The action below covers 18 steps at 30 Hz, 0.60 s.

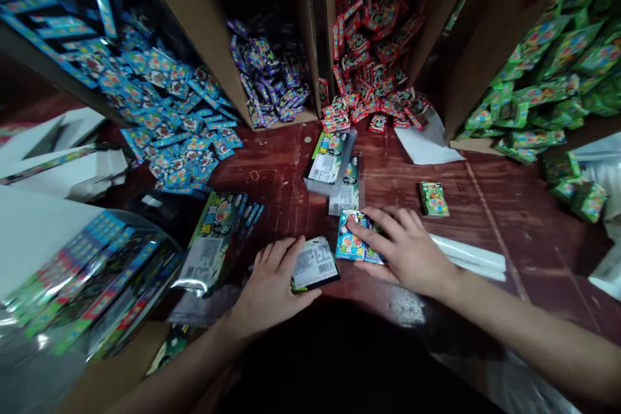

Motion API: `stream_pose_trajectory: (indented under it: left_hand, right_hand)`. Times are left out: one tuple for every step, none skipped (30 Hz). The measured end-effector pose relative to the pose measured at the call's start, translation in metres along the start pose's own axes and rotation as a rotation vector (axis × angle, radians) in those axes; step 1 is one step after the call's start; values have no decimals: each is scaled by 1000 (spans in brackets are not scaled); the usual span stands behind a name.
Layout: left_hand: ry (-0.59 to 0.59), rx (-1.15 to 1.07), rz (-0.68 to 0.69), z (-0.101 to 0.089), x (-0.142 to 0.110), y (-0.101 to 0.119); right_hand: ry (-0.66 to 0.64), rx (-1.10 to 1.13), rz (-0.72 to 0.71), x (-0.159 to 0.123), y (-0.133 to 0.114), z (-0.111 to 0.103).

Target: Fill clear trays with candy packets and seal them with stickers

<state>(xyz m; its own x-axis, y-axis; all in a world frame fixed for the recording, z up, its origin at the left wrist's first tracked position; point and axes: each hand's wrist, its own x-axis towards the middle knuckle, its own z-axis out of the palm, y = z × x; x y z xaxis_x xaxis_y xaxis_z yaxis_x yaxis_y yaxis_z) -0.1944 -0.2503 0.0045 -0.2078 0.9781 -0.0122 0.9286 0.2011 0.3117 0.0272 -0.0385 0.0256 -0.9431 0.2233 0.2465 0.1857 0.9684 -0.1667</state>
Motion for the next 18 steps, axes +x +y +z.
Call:
stream_pose_trajectory:
  left_hand:
    - [9,-8,7,0,-4,-2]
    - [17,-13,14,0,-7,-5]
    - [16,-14,22,1,-10,-6]
    - [5,-13,35,2,-11,-7]
    - [-15,-11,56,3,-11,-8]
    - [-43,-11,88,4,-9,-9]
    - [-81,-13,132,6,-8,-10]
    - [-121,-17,181,7,-5,-10]
    - [-156,-22,229,9,-2,-11]
    - [-185,-27,272,11,1,-12]
    - [-207,-30,308,12,3,-13]
    - [-221,-31,331,14,6,-13]
    - [-227,-29,343,15,7,-14]
    - [-230,-26,349,16,9,-15]
    - [-232,-20,350,17,10,-15]
    - [-232,-15,351,17,11,-15]
    - [-232,-12,351,18,11,-15]
    - [-233,-10,349,19,12,-13]
  right_hand:
    - [-18,-7,31,-6,-13,4]
    - [-36,-8,54,-14,-23,10]
    - [-53,-1,69,-21,-32,17]
    - [-72,12,77,-29,-39,23]
    - [-92,30,83,-37,-45,30]
    - [-112,49,87,-43,-51,36]
    - [-134,70,88,-48,-56,41]
    - [-153,94,86,-52,-60,46]
    - [-169,119,81,-55,-63,49]
    - [-176,145,76,-57,-65,52]
    - [-174,166,71,-58,-66,53]
    - [-163,180,70,-60,-65,53]
    - [-143,183,77,-62,-63,51]
    - [-121,174,89,-66,-60,49]
    - [-102,158,106,-71,-56,47]
    - [-90,139,124,-76,-52,44]
    - [-92,125,134,-82,-48,43]
    - [-102,117,134,-88,-45,43]
